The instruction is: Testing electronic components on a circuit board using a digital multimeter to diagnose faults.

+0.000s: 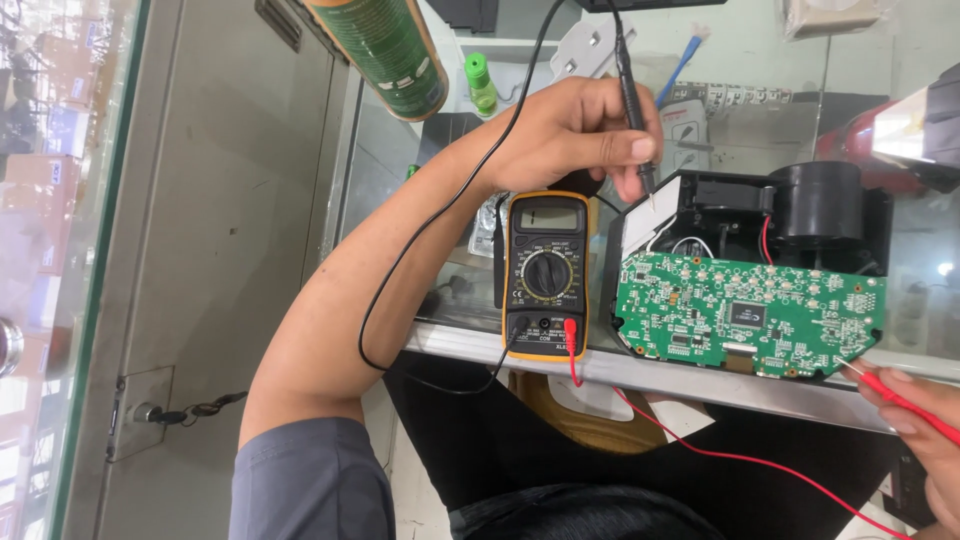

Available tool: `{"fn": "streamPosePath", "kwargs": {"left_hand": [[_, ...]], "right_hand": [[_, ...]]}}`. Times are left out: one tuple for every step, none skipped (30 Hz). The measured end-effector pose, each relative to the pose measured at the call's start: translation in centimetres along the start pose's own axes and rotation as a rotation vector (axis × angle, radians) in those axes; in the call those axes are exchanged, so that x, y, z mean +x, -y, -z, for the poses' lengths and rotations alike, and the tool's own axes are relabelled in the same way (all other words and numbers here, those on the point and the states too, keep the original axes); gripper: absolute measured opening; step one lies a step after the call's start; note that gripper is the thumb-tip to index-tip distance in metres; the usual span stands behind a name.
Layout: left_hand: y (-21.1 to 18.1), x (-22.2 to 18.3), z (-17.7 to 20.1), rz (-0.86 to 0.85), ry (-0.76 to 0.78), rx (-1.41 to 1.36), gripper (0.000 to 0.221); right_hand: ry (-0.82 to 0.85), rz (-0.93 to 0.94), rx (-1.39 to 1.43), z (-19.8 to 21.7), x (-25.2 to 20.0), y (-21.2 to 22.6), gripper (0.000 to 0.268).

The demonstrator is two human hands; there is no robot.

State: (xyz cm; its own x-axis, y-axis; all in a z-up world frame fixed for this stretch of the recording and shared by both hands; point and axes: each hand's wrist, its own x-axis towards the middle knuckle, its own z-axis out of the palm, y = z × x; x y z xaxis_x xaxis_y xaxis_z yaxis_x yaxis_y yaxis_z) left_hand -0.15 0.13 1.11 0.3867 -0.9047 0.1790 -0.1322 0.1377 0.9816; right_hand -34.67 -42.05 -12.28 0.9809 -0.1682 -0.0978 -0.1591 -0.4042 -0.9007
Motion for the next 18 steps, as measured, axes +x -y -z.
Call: {"fn": "streamPosePath", "kwargs": {"left_hand": [[-0.1,0.0,0.0,-0.003,0.005,0.002,0.023],[-0.1,0.1,0.0,0.015,-0.001,0.001,0.023],[-0.1,-0.1,-0.1,0.037,-0.011,0.000,0.024],[-0.1,0.0,-0.1,0.037,-0.010,0.001,0.024],[0.0,0.0,-0.1,0.041,-0.016,-0.013,0.024],[0.0,-0.1,-0.1,0.045,-0.021,-0.026,0.025],[0.0,-0.1,-0.1,0.046,-0.023,-0.025,0.025],[-0.1,-0.1,-0.1,0.044,-0.021,-0.024,0.025],[-0.1,0.0,-0.1,0.041,-0.018,-0.024,0.025],[-0.1,-0.1,0.0,0.042,-0.017,-0.024,0.025],[0.0,0.0,0.0,0.033,-0.013,-0.017,0.023],[0.1,0.0,-0.1,0.025,-0.008,-0.009,0.022],[-0.2,-0.3,0.0,0.013,0.005,-0.020,0.022],[-0.2,-0.5,0.1,0.038,-0.011,0.027,0.021],[0.1,0.2,0.0,0.049,-0.007,0.060,0.020],[0.0,0.0,-0.1,0.021,0.027,0.035,0.020],[-0.1,0.1,-0.2,0.068,-0.002,0.020,0.020],[-0.1,0.2,-0.1,0.116,-0.029,0.005,0.019]], "right_hand": [[-0.006,0.002,-0.001,-0.4,0.0,1.3,0.039],[-0.008,0.059,-0.022,-0.8,0.0,2.5,0.039],[-0.006,0.116,-0.042,-1.3,0.0,3.8,0.040],[-0.007,0.117,-0.042,-1.3,0.0,3.5,0.040],[-0.016,0.148,-0.038,-1.4,-0.1,3.3,0.040],[-0.025,0.179,-0.033,-1.5,-0.2,3.0,0.041],[-0.023,0.180,-0.032,-1.3,-0.1,2.2,0.041],[-0.060,0.159,-0.086,-1.1,0.0,1.5,0.043],[-0.098,0.136,-0.142,-0.9,0.1,0.7,0.046],[-0.098,0.136,-0.142,-0.9,0.2,-0.1,0.046],[-0.112,0.126,-0.024,-0.7,0.2,-0.7,0.042],[-0.125,0.116,0.095,-0.5,0.2,-1.4,0.038],[-0.140,0.109,0.080,-1.9,0.6,0.6,0.038],[-0.193,0.313,0.106,-3.2,1.2,2.5,0.027],[-0.264,0.510,0.110,-3.8,1.2,4.4,0.018],[-0.295,0.495,0.072,-4.5,1.0,6.1,0.018],[-0.321,0.404,0.210,-5.3,0.8,7.7,0.023],[-0.351,0.318,0.353,-6.1,0.9,9.2,0.028]]}}
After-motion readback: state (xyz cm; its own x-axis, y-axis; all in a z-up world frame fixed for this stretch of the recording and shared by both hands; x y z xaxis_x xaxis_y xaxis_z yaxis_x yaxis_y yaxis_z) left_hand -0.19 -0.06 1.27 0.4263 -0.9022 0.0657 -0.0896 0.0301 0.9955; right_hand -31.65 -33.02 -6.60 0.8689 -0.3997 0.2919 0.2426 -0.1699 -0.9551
